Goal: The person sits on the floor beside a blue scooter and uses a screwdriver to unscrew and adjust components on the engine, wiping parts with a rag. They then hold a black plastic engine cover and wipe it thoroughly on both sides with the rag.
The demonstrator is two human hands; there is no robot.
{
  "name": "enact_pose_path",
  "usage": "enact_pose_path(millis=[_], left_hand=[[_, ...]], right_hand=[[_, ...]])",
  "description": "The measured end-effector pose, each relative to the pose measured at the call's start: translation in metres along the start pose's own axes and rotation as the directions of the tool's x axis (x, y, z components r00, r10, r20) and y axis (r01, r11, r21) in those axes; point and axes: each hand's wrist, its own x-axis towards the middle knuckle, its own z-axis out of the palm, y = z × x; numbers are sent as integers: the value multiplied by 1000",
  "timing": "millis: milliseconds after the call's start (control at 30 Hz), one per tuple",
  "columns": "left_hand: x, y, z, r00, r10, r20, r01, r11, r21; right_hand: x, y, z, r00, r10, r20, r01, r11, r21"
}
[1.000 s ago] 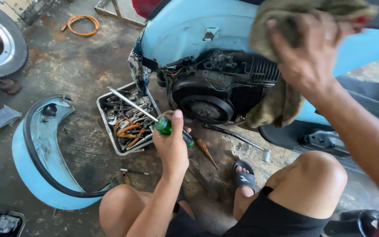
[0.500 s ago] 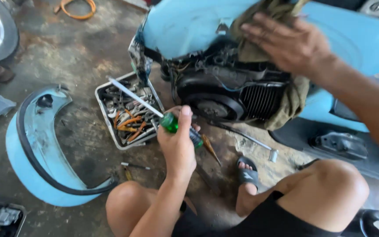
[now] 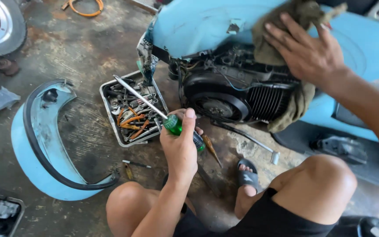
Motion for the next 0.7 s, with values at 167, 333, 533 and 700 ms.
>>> enact_pose_path(millis=[167, 333, 533, 700], left_hand=[[-3, -4, -4, 992, 112, 65, -114, 993, 17], [-4, -7, 3, 1000, 22, 17, -23, 997, 74], [7, -8, -6, 993, 101, 57, -104, 993, 62], [9, -12, -1, 999, 39, 25, -41, 994, 100]], right_hand=[[30, -20, 13, 984, 102, -143, -102, 995, 7], [28, -32, 19, 980, 101, -169, -74, 985, 159], [33, -28, 13, 938, -111, 329, 39, 976, 216], [40, -27, 19, 973, 85, -214, -72, 995, 68]])
